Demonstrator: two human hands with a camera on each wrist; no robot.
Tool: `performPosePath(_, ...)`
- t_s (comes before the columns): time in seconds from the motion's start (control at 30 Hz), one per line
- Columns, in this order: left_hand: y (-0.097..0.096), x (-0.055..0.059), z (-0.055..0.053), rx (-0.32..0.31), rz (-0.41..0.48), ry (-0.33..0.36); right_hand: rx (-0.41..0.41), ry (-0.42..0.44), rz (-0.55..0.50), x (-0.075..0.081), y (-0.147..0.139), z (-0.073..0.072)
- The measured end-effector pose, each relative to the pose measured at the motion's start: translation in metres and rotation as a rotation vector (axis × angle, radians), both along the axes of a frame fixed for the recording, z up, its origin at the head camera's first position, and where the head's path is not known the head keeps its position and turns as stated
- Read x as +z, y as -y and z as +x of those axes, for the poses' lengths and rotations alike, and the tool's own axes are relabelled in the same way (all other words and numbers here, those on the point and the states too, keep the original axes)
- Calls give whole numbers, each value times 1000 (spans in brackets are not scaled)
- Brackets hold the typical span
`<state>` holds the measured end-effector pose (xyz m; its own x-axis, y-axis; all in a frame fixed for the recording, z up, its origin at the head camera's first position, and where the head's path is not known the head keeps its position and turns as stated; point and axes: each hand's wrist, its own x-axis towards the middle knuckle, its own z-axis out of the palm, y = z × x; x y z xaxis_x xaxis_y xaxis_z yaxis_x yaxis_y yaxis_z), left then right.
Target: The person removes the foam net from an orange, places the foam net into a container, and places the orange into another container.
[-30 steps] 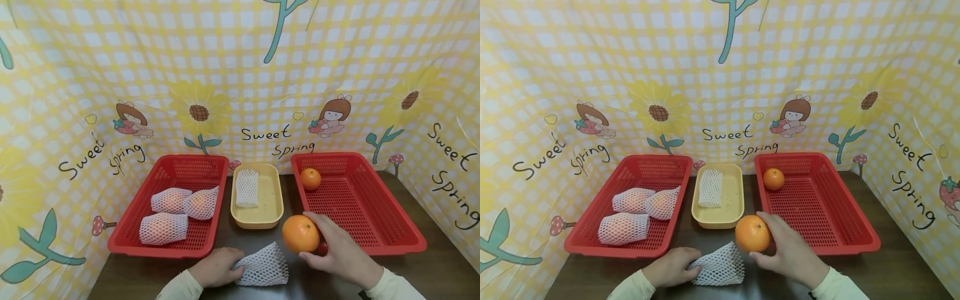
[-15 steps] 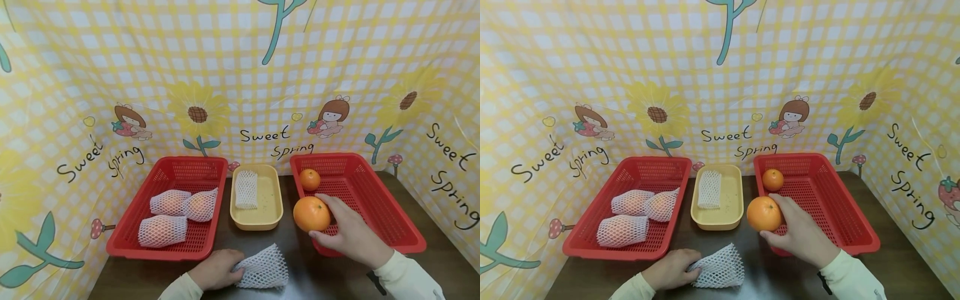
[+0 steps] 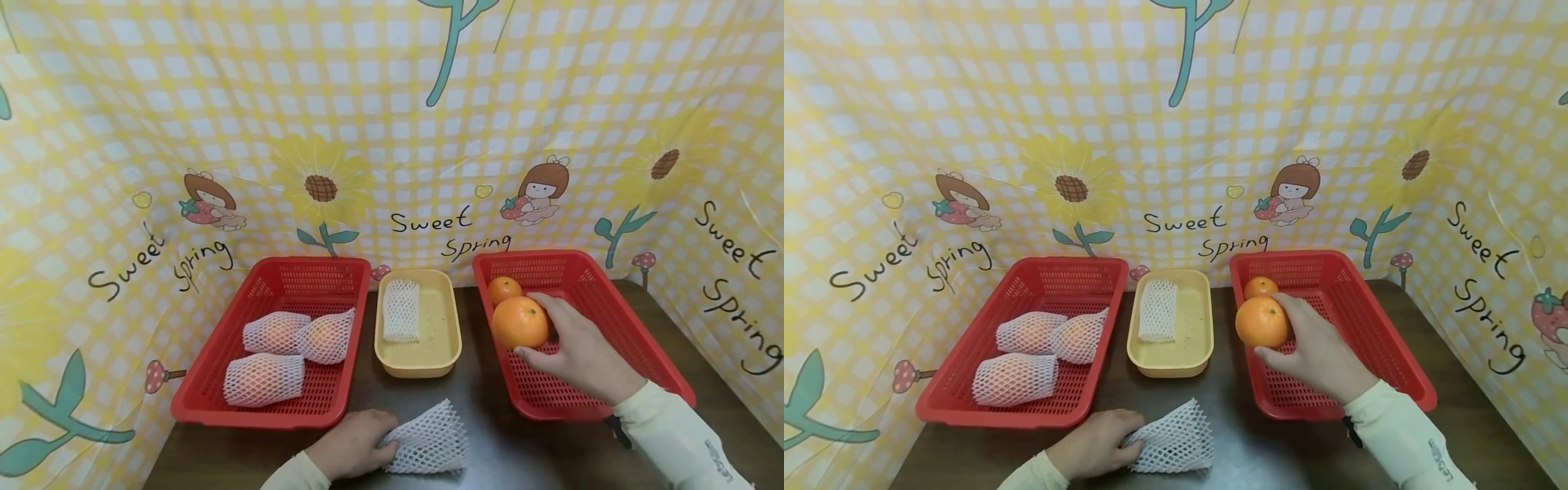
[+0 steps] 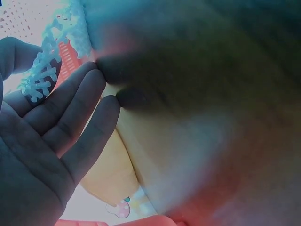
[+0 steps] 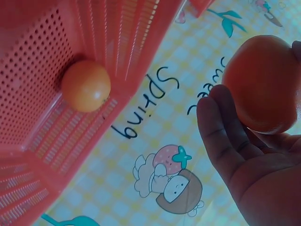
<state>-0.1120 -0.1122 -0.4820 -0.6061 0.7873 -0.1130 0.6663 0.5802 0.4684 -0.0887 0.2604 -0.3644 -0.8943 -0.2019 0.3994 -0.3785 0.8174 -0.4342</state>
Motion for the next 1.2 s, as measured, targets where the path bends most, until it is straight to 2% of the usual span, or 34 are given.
performPosePath(0.3,0,1,2,10,-13,21,-26,24,3,3,-10,-16)
performPosePath(0.6,-2,1,4,32,-40,-12,-73,65,-20,6,-22,-35)
performPosePath(0.83,-1,1,4,22,-34,-22,-85,80,-25,3,-32,-51)
performPosePath(1.0,-1,2,3,27,-45,1,-92,127,-22,0,-36,-60)
performPosePath(1.2,-1,1,3,14,-30,-13,-88,178,-7,-9,-40,-74)
